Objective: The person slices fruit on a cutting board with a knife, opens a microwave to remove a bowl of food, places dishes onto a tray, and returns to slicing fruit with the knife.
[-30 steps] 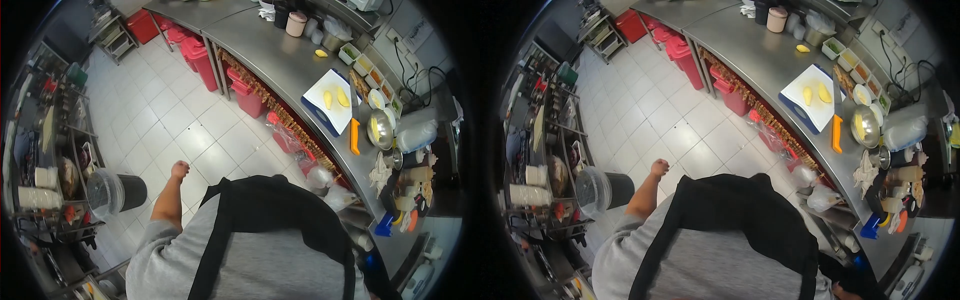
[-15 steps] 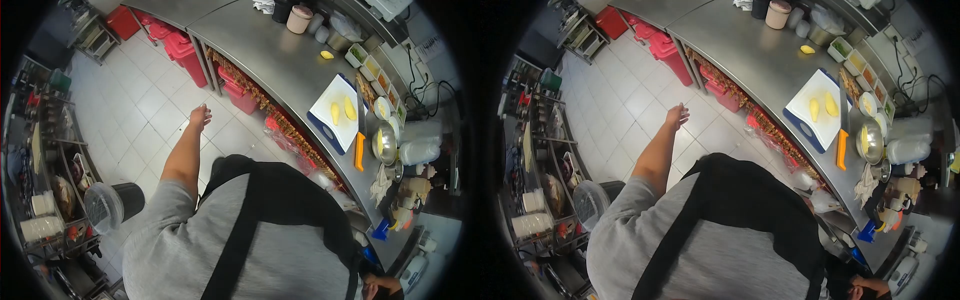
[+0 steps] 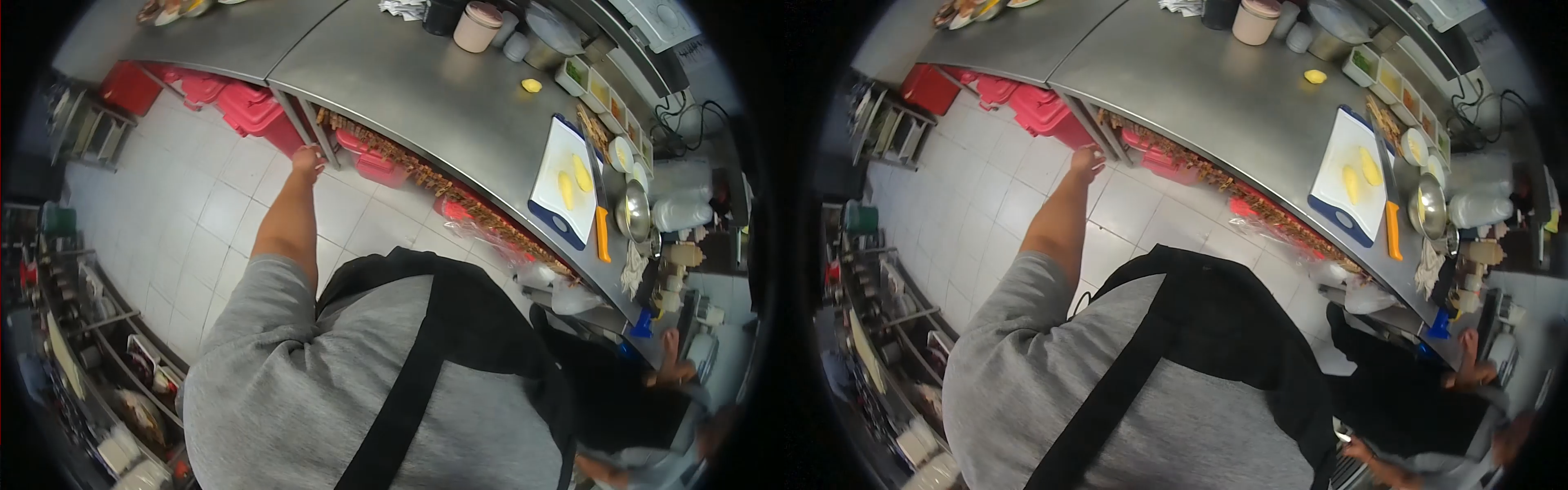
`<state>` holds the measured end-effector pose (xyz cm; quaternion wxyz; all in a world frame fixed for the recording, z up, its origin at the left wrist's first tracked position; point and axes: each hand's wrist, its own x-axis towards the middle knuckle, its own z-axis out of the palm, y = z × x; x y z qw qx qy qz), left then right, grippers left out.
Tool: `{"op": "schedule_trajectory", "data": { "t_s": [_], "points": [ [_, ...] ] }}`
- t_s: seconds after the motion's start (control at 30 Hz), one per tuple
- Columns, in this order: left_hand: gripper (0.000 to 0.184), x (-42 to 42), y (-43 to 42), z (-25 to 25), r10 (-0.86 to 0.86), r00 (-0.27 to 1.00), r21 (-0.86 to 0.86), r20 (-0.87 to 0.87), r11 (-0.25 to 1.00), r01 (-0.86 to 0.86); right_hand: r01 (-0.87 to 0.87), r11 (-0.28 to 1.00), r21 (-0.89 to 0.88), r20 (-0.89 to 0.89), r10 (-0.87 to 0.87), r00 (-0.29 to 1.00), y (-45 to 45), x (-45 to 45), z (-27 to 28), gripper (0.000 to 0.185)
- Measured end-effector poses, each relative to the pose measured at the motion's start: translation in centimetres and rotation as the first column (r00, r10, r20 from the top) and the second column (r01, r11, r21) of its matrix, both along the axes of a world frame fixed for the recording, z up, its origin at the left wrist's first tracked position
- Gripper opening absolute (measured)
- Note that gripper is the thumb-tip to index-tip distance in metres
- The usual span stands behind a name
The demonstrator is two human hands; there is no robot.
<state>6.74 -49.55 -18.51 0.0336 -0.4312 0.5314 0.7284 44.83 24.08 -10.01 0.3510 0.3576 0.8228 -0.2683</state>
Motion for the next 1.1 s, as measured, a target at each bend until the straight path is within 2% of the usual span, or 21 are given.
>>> {"op": "schedule_trajectory", "data": {
  "t_s": [0.07,0.17,0.27,0.37,0.47,0.57,0.63,0.67,0.7,0.73,0.77,0.8,0.83,0.87,0.93,0.97,1.0,1.03,1.07,1.1],
  "points": [
    [0.029,-1.5,-0.6,0.1,-0.030,0.998,-0.052,0.053,0.998,0.033,0.030,1.000,-0.001,0.005,-0.030,1.000,-2.6,0.7,0.8,0.053],
    [0.040,-3.9,-1.2,-0.7,-0.040,0.999,-0.030,0.016,0.999,0.041,0.082,0.997,0.003,0.011,-0.082,0.997,-5.4,2.0,1.0,0.053],
    [0.054,-6.0,-2.3,-1.2,-0.238,0.971,-0.113,0.031,0.964,0.240,0.129,0.992,0.016,0.018,-0.129,0.991,-6.5,3.8,1.4,0.053],
    [0.055,-7.3,-3.2,-0.9,-0.348,0.936,-0.158,0.057,0.922,0.353,0.162,0.987,0.007,0.032,-0.162,0.986,-8.1,4.5,1.2,0.053],
    [0.051,-8.4,-5.1,-4.4,-0.410,0.912,-0.210,0.012,0.891,0.403,0.196,0.981,0.002,0.039,-0.196,0.980,-9.7,5.3,0.9,0.053],
    [0.032,-6.9,-6.1,-3.8,-0.392,0.913,-0.231,-0.111,0.904,0.360,0.239,0.971,-0.008,0.041,-0.238,0.970,-10.9,6.8,0.5,0.053],
    [0.030,-5.1,-6.3,-2.6,-0.369,0.892,-0.202,-0.262,0.925,0.323,0.279,0.960,-0.020,0.024,-0.279,0.960,-11.2,8.1,-0.1,0.054],
    [0.030,-4.7,-6.4,-1.7,-0.284,0.917,-0.009,-0.281,0.956,0.294,0.302,0.953,-0.025,0.015,-0.302,0.953,-11.8,8.6,-0.4,0.054],
    [0.030,-4.5,-6.3,-0.9,-0.290,0.903,0.012,-0.316,0.951,0.310,0.331,0.943,-0.034,0.010,-0.331,0.944,-12.5,9.4,-0.8,0.054],
    [0.029,-4.2,-6.5,-0.4,-0.227,0.901,0.163,-0.370,0.939,0.303,0.359,0.932,-0.045,0.004,-0.360,0.933,-13.2,9.9,-1.3,0.054],
    [0.028,-5.0,-7.7,-2.2,-0.260,0.862,0.209,-0.435,0.902,0.378,0.388,0.920,-0.058,0.002,-0.388,0.922,-14.1,10.4,-1.8,0.054],
    [0.028,-5.2,-7.9,-2.7,-0.189,0.880,0.215,-0.436,0.928,0.306,0.419,0.905,-0.069,-0.001,-0.420,0.908,-14.9,11.0,-2.4,0.054],
    [0.029,-5.2,-8.7,-3.1,-0.202,0.881,0.223,-0.427,0.921,0.319,0.451,0.888,-0.084,-0.003,-0.453,0.891,-15.8,11.6,-3.1,0.054],
    [0.028,-4.9,-9.2,-3.7,-0.199,0.828,0.254,-0.525,0.891,0.375,0.481,0.871,-0.098,-0.004,-0.484,0.875,-16.7,12.3,-3.8,0.054],
    [0.027,-4.3,-9.3,-4.4,-0.183,0.816,0.223,-0.549,0.909,0.353,0.535,0.834,-0.136,-0.009,-0.541,0.841,-18.3,13.4,-5.2,0.054],
    [0.027,-4.2,-10.3,-4.9,-0.228,0.787,0.295,-0.574,0.838,0.458,0.551,0.818,-0.163,-0.021,-0.561,0.827,-18.9,13.8,-6.0,0.054],
    [0.028,-3.7,-10.7,-5.9,-0.212,0.781,0.306,-0.588,0.836,0.456,0.558,0.810,-0.181,-0.023,-0.571,0.821,-19.3,13.8,-6.8,0.054],
    [0.027,-2.4,-10.0,-4.6,-0.144,0.938,0.232,-0.314,0.947,0.223,0.561,0.805,-0.193,-0.027,-0.576,0.817,-19.7,13.8,-7.6,0.054],
    [0.024,-1.1,-9.6,-3.6,-0.147,0.970,0.125,-0.195,0.977,0.173,0.545,0.816,-0.195,-0.039,-0.561,0.827,-19.7,13.9,-8.4,0.054],
    [0.019,0.5,-8.9,-2.4,-0.135,0.983,0.093,-0.124,0.985,0.147,0.528,0.826,-0.196,-0.051,-0.546,0.836,-19.8,14.0,-9.2,0.053]
  ]
}}
